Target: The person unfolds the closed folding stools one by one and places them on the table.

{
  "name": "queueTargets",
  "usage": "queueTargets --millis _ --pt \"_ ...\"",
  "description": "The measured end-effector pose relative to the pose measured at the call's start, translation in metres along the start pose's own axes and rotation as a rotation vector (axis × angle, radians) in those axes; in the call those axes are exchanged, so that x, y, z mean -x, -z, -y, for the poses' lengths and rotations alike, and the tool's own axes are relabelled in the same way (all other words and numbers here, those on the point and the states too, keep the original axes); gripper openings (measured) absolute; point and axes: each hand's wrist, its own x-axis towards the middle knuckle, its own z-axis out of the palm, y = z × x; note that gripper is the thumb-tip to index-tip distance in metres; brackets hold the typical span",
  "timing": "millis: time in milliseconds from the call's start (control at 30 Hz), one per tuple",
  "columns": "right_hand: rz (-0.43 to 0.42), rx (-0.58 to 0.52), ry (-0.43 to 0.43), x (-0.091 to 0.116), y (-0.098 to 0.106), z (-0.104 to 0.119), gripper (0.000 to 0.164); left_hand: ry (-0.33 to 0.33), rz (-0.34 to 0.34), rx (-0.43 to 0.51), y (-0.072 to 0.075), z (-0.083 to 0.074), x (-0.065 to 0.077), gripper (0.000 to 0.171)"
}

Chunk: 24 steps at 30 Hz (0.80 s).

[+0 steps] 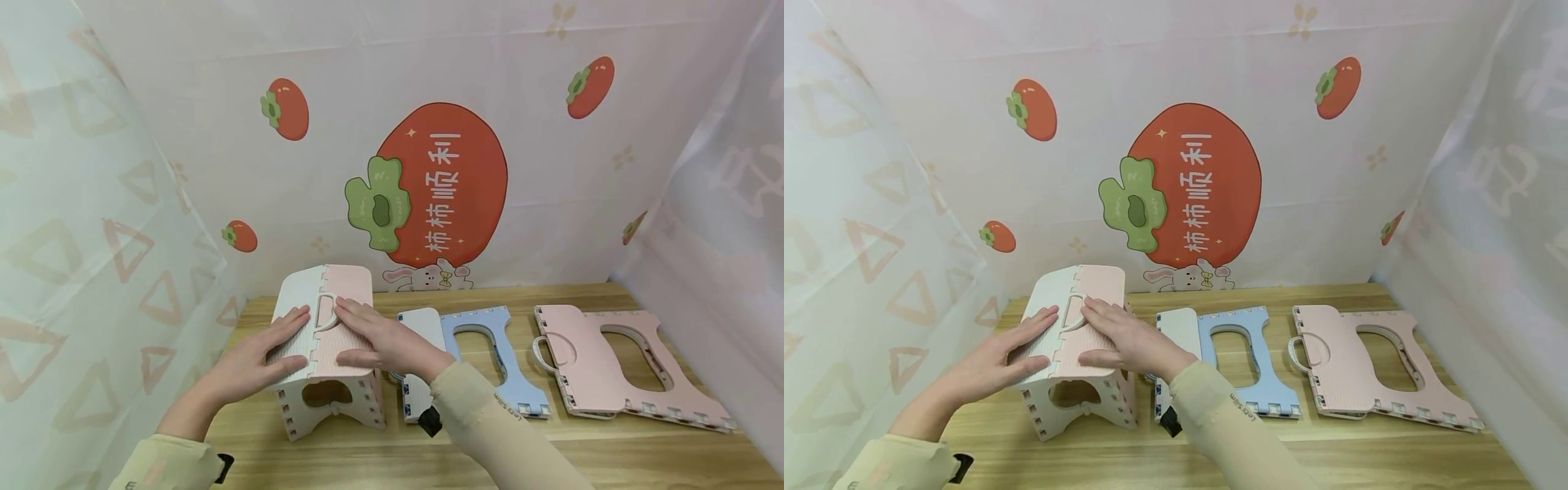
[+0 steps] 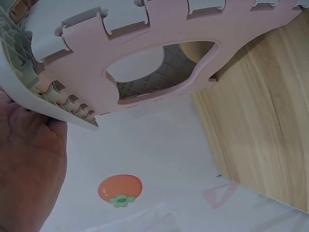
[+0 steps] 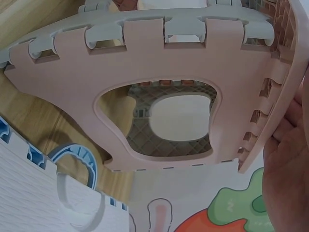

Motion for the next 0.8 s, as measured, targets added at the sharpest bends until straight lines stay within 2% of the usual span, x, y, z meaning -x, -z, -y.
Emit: queueTargets --millis 500,800 --pt "0.017 0.024 -0.022 0.0002 0.0023 0.0018 0.082 -0.015 0.002 -0.021 -0.0001 -0.0013 -0.0005 0.070" --pt "0.017 0.040 -0.006 -0.0004 0.0009 0.0003 0.080 -0.012 0.019 -0.023 -0.0010 -0.0013 -0.0014 0.071"
